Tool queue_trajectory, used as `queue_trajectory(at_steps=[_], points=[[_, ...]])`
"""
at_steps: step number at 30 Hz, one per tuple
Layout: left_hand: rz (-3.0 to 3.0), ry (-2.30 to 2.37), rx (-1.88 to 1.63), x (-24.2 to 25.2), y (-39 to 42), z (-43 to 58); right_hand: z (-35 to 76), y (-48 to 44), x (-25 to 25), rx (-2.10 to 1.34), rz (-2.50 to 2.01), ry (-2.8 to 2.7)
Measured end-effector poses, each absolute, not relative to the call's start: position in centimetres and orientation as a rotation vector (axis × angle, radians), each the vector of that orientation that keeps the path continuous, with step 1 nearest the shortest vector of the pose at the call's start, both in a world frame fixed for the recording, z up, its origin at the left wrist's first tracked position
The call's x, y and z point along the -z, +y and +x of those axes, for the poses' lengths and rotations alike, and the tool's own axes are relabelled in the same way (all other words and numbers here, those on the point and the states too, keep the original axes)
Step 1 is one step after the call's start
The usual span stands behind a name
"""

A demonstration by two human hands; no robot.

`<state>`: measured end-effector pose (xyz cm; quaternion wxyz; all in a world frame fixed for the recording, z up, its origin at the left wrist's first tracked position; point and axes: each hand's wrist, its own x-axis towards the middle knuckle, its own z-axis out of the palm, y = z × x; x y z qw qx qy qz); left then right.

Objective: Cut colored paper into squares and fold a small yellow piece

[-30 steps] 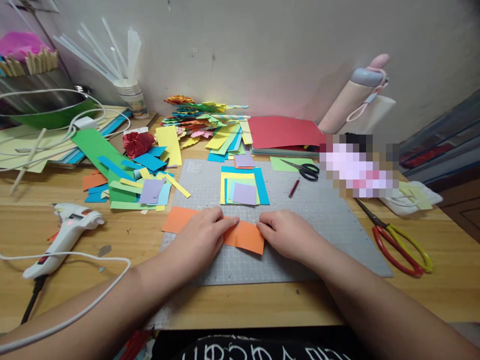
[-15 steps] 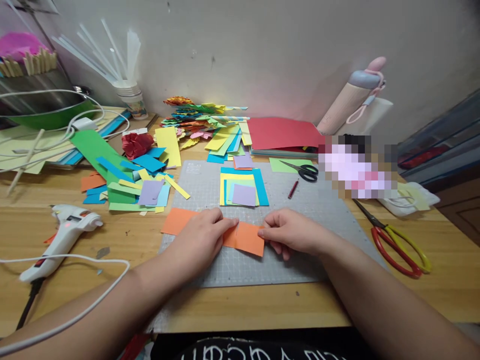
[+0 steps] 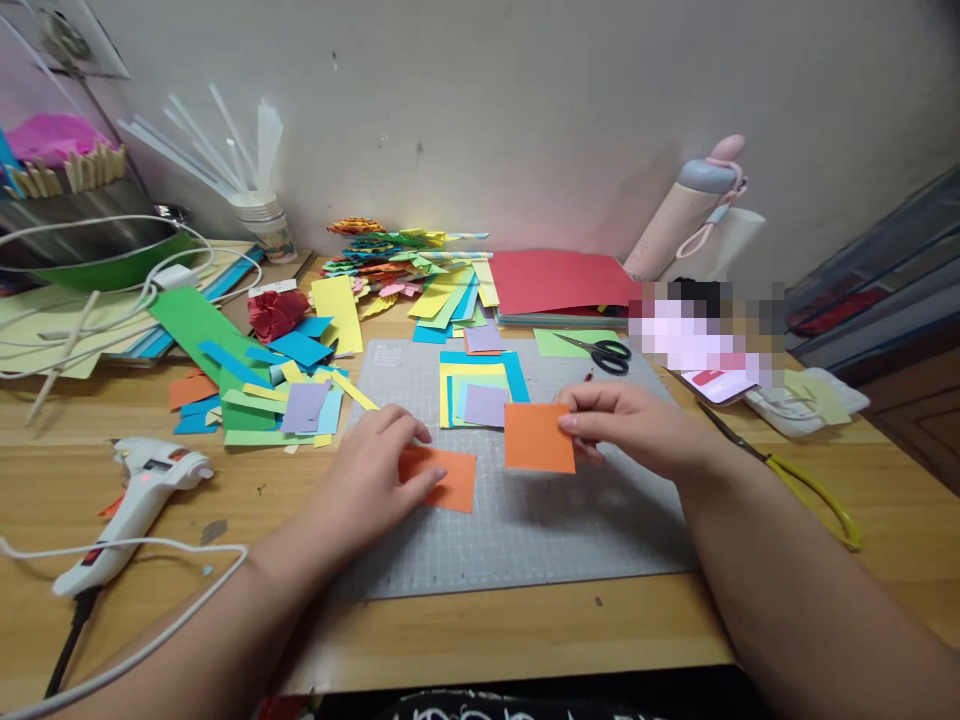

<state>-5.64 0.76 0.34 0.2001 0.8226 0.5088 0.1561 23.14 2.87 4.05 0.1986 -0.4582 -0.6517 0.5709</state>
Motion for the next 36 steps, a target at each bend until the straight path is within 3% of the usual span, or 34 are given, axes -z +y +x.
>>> queue_trajectory(at_steps=[10,16,19,21,24,28,30,31,36], points=[[2.368,1.545,-0.218,0.1,1.8,-7.3,19.1,8.0,-0.7,-0.864,-1.825,-2.12],[2.297,1.58,-0.191,-0.2,1.7,-7.2,18.0,6.3,-0.7,-0.507,-1.793,-2.126],[2.241,1.493,-0.253,-0.5,1.3,-7.0,16.6,3.8,-1.3,-0.647,-1.582,-2.192],[2.253,1.414,-0.328,-0.7,1.0,-6.8,15.6,2.1,-1.3,-1.063,-1.285,-2.11],[2.316,1.308,-0.52,-1.1,0.7,-6.5,15.0,0.9,-1.4,-1.218,-1.15,-2.076],[2.296,1.484,-1.216,-1.6,0.5,-6.3,16.4,2.7,-2.0,-1.232,-1.157,-1.88],[2.136,1.615,-1.49,-1.6,0.5,-6.3,17.9,4.7,-2.3,-1.247,-1.29,-1.522],[2.068,1.641,-1.532,-1.6,0.6,-6.3,18.7,5.8,-2.3,-1.238,-1.386,-1.27],[2.065,1.559,-1.36,-1.1,0.4,-6.2,21.9,9.1,-1.7,-1.33,-1.549,-1.054]])
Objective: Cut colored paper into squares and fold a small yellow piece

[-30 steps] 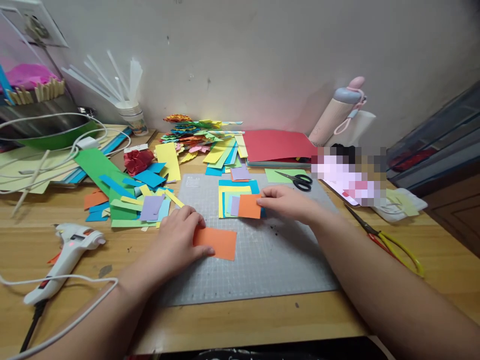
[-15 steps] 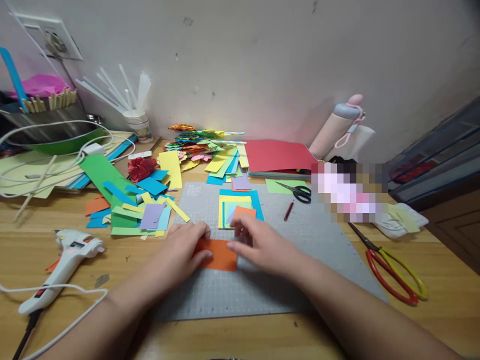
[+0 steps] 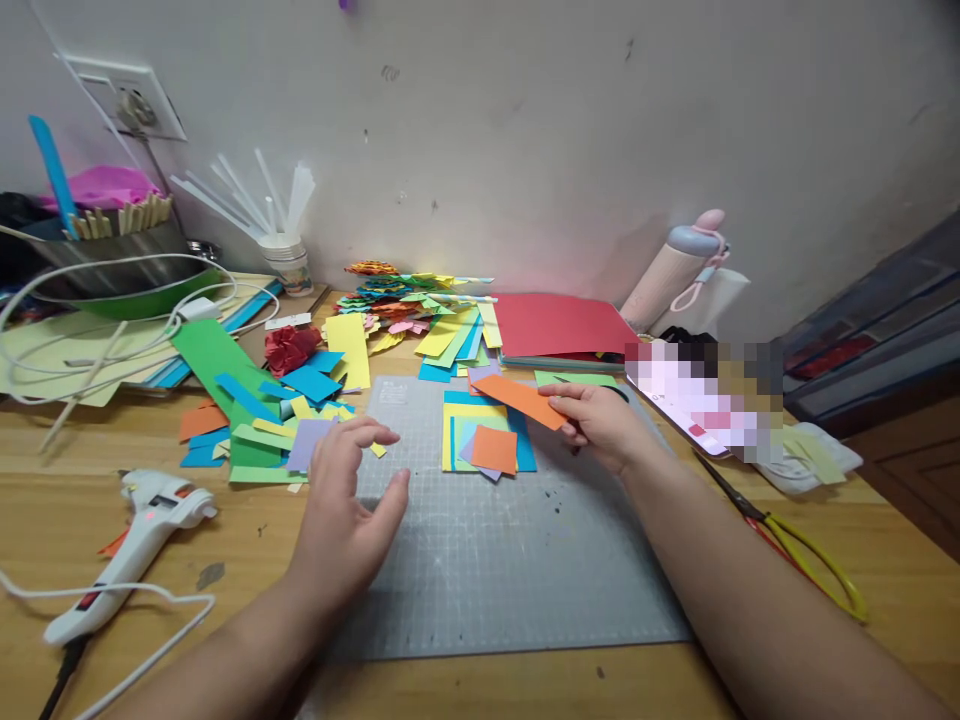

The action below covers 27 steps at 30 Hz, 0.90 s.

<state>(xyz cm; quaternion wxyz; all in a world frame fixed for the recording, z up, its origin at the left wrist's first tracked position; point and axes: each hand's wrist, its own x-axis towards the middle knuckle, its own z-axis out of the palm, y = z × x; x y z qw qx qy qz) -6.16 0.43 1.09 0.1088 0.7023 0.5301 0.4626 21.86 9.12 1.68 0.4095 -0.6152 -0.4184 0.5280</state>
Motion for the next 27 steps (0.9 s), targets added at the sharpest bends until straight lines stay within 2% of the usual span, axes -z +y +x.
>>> queue_trajectory(at_steps=[10,22,27], points=[[2.1,1.481,-1.267,-1.2,-0.2,-5.9,20.0,11.4,-0.4,-1.295,-1.548,-0.981],[2.104,1.477,-1.141,-0.4,0.1,-5.6,17.6,12.1,-0.2,-1.498,-1.491,-1.103],[2.065,1.472,-0.897,-0.7,0.8,-4.5,18.1,14.7,0.7,-1.391,-1.567,-1.109]])
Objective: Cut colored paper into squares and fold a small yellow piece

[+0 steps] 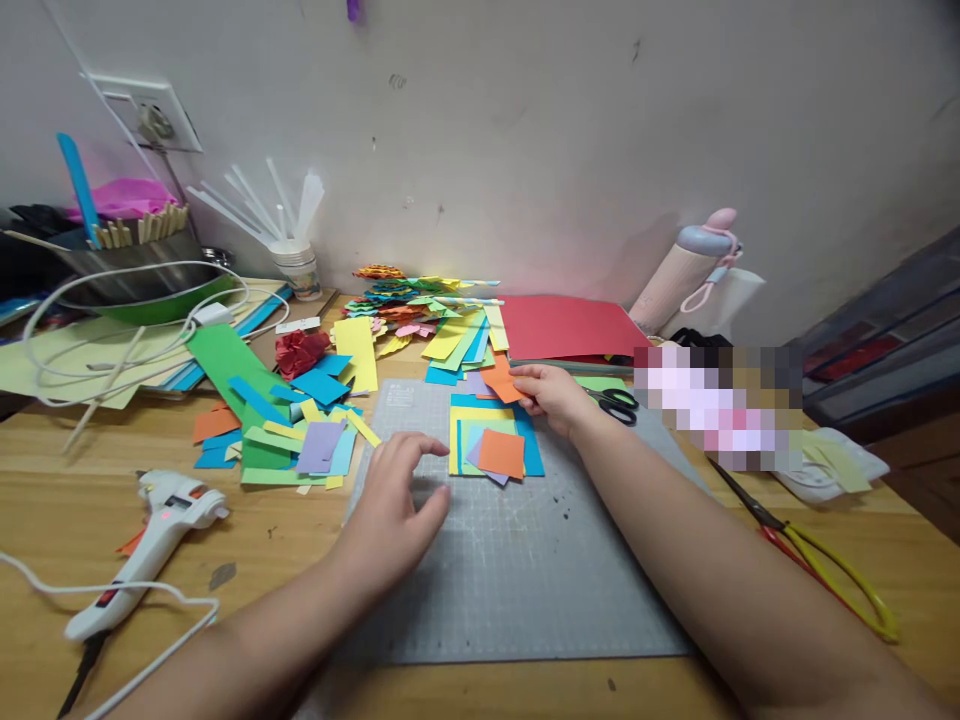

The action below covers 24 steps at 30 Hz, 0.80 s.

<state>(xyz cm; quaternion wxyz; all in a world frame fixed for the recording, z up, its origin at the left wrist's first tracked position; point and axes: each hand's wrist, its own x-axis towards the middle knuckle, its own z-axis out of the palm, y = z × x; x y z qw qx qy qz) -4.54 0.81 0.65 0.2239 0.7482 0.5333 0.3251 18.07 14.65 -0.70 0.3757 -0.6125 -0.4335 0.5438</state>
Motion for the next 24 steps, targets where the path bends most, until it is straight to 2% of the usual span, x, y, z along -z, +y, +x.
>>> queue_trajectory(at_steps=[3,7,13,24], points=[[2.131,1.47,-0.698,-1.7,3.2,-3.6,17.8,16.3,1.4,-1.339,-1.594,-1.109],[2.248,1.681,-0.642,-2.7,10.1,-1.9,17.5,16.9,2.0,-1.283,-1.564,-1.11],[2.358,1.723,-0.557,-0.8,19.7,0.5,18.2,16.4,2.5,-1.25,-1.369,-1.069],[2.654,1.422,-0.554,1.2,21.1,0.0,18.6,17.2,3.1,-1.147,-1.319,-1.104]])
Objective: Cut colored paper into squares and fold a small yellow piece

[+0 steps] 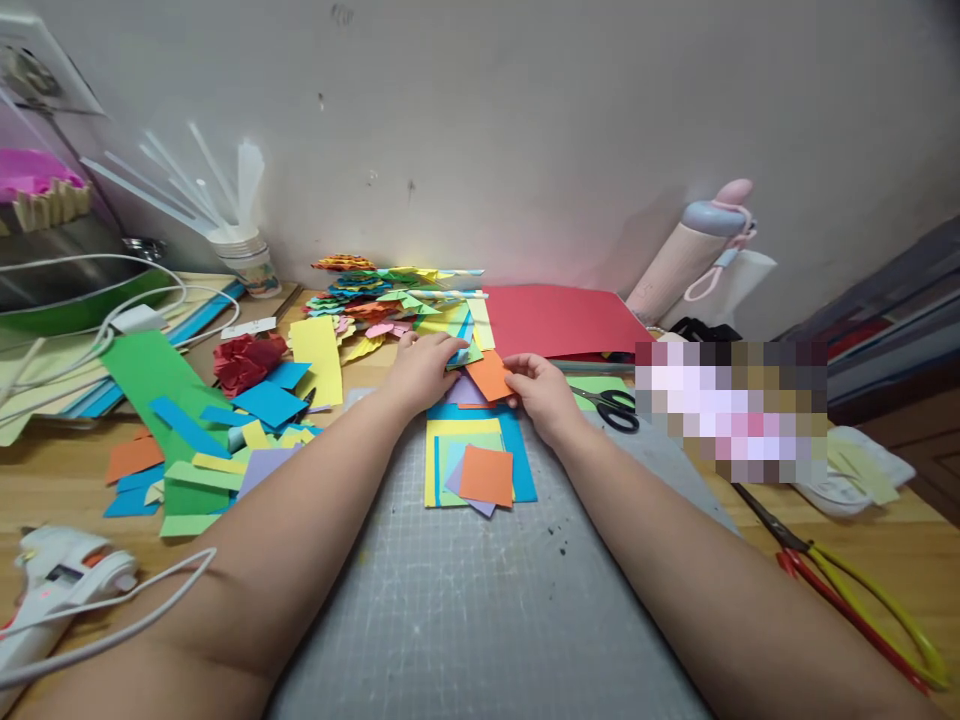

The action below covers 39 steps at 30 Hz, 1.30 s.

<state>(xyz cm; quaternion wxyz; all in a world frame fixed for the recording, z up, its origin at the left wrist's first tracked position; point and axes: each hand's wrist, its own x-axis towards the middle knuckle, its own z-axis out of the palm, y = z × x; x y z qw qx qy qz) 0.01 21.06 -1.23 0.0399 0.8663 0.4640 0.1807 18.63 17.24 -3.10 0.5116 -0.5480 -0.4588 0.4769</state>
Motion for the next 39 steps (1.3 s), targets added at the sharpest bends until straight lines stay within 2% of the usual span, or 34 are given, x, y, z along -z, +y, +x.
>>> queue_trajectory(at_steps=[9,20,30,39], points=[[2.672,1.351,-0.591,2.0,21.8,0.3,18.7,17.1,3.5,-1.096,-1.344,-1.23],[2.501,1.327,-0.818,1.7,22.3,-0.2,18.7,16.5,3.4,-0.983,-1.39,-1.456],[2.121,1.392,-1.136,3.2,23.8,-0.9,19.0,17.2,4.5,-0.641,-1.435,-1.693],[2.095,1.46,-1.109,2.9,24.0,-0.9,18.6,16.7,4.2,-0.558,-1.311,-1.97]])
